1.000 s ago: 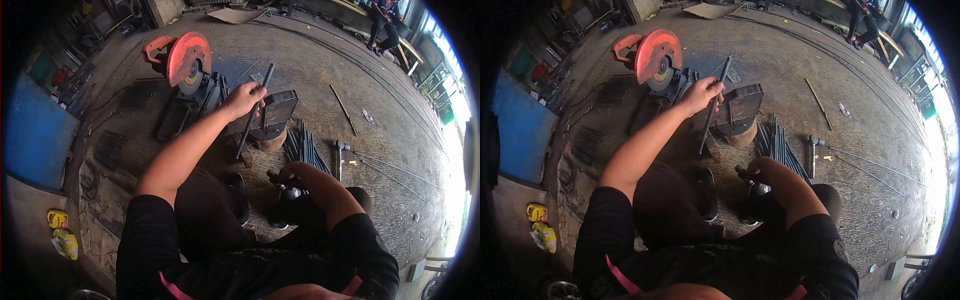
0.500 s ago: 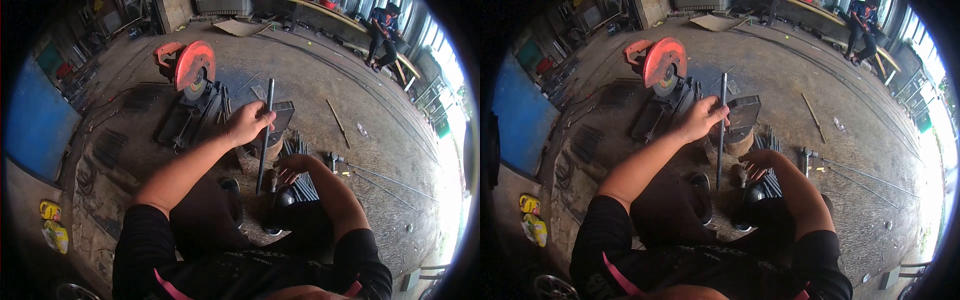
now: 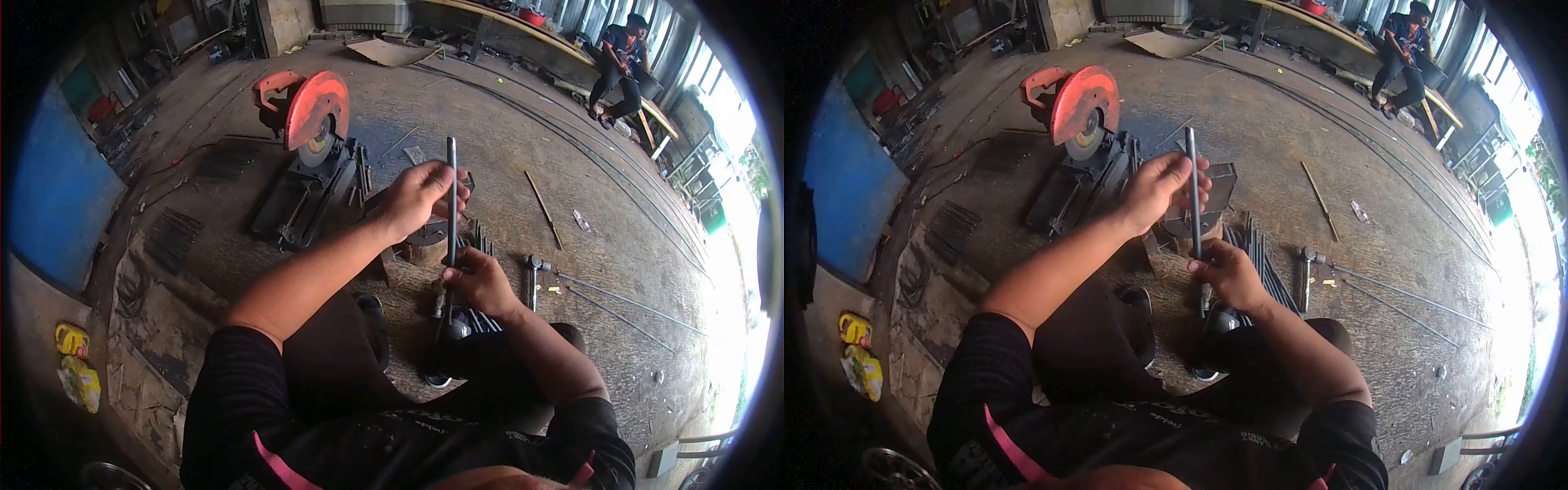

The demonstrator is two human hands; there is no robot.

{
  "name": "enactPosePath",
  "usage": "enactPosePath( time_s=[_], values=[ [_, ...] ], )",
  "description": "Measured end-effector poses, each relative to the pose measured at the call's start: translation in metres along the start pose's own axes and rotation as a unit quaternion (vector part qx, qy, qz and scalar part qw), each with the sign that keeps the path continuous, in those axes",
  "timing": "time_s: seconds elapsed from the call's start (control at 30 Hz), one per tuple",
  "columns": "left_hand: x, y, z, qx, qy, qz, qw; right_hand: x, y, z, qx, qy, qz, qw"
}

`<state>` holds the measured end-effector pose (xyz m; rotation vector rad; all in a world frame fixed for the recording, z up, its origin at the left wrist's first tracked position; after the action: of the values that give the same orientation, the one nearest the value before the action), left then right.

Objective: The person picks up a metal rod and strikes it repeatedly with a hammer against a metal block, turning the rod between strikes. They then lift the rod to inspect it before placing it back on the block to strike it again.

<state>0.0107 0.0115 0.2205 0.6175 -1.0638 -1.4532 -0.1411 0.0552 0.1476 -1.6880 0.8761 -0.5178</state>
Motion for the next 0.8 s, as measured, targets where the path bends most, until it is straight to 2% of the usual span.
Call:
enactPosePath(
  time_s=[0.1,0.23,0.37,0.53,0.8],
  values=[
    [0.001,0.017,-0.006,-0.064,0.008,0.028,0.998,-0.002,0.008,0.003,0.004,-0.023,0.008,1.0],
    [-0.004,0.023,-0.012,-0.087,-0.01,0.029,0.996,-0.008,0.005,0.012,0.016,-0.061,0.034,0.997],
    [-0.006,0.026,-0.014,-0.085,-0.025,0.036,0.995,-0.008,0.002,0.019,0.008,-0.089,0.008,0.996],
    [-0.007,0.026,-0.014,-0.093,-0.043,0.049,0.993,-0.007,0.006,0.026,0.116,-0.134,-0.004,0.984],
    [-0.008,0.034,-0.015,-0.036,-0.039,0.073,0.996,-0.006,0.009,0.018,0.042,-0.081,-0.027,0.995]
  ],
)
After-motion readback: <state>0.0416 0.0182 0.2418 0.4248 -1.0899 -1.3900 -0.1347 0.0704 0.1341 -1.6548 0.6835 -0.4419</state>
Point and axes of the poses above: each hand's wrist, its own x-axis towards the middle knuckle, its own z-axis out of the palm, y = z × x, the point moved 6 cm from there along x, towards the middle knuckle, and after that the axes turned 11 degrees about -x, right-handed, at the moved point
